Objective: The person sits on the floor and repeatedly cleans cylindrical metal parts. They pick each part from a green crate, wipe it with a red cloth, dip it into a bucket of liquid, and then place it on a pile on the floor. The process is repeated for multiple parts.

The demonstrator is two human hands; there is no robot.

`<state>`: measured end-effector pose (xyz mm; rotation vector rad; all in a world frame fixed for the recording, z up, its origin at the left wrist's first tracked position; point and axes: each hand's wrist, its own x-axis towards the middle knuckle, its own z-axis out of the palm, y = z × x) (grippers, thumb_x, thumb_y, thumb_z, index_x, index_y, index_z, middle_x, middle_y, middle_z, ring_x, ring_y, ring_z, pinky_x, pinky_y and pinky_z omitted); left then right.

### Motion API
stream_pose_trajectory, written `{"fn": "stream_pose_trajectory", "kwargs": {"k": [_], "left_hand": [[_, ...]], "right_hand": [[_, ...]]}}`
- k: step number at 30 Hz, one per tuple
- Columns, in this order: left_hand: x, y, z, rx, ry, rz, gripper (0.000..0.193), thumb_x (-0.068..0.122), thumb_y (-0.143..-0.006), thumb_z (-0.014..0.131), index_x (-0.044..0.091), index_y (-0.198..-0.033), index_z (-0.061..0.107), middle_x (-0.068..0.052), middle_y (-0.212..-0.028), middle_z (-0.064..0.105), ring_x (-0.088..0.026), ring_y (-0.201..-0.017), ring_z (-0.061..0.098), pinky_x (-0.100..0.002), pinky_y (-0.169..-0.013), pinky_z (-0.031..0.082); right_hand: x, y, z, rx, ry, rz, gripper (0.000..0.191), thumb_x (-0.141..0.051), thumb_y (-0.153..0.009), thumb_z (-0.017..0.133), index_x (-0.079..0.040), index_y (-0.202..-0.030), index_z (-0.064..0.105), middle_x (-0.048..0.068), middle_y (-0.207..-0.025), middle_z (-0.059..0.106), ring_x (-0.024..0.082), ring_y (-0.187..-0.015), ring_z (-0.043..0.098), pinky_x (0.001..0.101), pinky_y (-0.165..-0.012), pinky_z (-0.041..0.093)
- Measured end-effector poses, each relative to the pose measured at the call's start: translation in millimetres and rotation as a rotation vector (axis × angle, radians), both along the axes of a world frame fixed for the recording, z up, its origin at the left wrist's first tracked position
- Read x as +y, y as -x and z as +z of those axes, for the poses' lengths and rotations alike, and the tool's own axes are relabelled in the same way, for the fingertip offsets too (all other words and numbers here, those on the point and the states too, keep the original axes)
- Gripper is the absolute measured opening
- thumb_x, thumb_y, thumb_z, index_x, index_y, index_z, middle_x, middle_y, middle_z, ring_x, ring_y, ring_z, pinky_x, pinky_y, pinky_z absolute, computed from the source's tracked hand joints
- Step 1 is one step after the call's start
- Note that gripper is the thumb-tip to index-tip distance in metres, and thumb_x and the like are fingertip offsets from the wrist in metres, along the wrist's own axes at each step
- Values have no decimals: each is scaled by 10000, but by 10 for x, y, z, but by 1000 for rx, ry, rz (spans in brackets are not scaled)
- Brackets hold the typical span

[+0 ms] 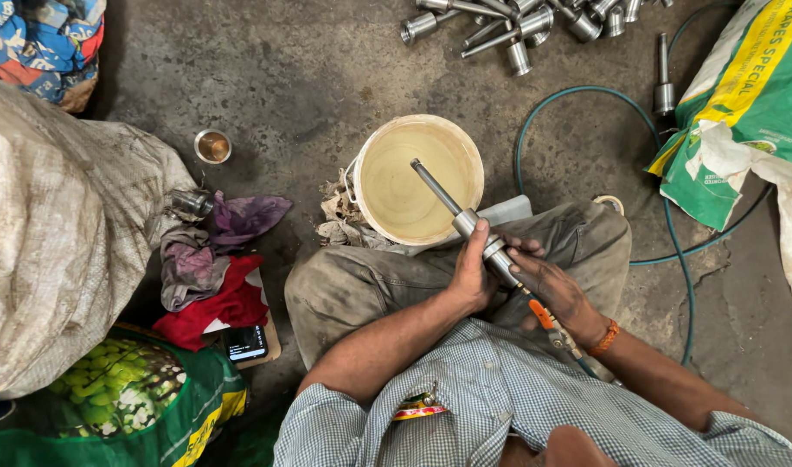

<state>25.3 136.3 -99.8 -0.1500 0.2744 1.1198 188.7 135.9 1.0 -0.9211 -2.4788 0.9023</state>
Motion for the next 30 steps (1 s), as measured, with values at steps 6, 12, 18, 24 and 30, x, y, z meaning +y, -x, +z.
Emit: {"fn": "stream_pose_trajectory", "kwargs": {"k": [6, 12, 18, 24, 30], "left_hand": [[10, 17, 7, -15, -15, -9, 630, 614, -1068, 471, -1, -1123, 597, -249, -1172, 684, -372, -1131, 672, -525, -1031, 535], [44, 68, 70, 68, -87, 17, 586, 561, -1114, 474, -1, -1232, 591, -247, -1245, 672, -310, -1173, 663, -472, -1058, 529], [101, 209, 182, 140, -169, 1, 604, 537, -1095, 468, 8, -1381, 529, -190, -1361, 648, -239, -1204, 661, -418, -1016, 536], [168, 282, 275, 140, -157, 12, 642, 506, -1056, 504, 40, -1496, 460, -113, -1408, 626, -205, -1159, 661, -399, -972, 549], [143, 228, 216, 119, -130, 15, 549, 433, -1070, 559, 28, -1435, 505, -92, -1232, 654, -191, -1041, 649, -363, -864, 542]], "right_hand": [[-7, -19, -65, 26, 91, -48, 816, -567, -894, 618, -6, -1472, 486, 224, -1559, 472, 366, -1430, 499, 453, -1182, 401], [-154, -54, -263, 209, 208, -240, 819, -648, -993, 452, -4, -1499, 471, 161, -1560, 507, 303, -1462, 500, 415, -1219, 382], [-212, 12, -440, 506, 536, -579, 911, -715, -994, 470, 29, -1511, 378, 179, -1534, 455, 278, -1445, 440, 426, -1193, 371], [-2, 247, -226, 671, 743, -570, 999, -789, -955, 414, -7, -1576, 381, 198, -1433, 571, 297, -1310, 573, 432, -1071, 483], [140, 469, 68, 707, 928, -702, 965, -781, -916, 355, -52, -1548, 351, 159, -1477, 520, 286, -1309, 549, 435, -1041, 463]]}}
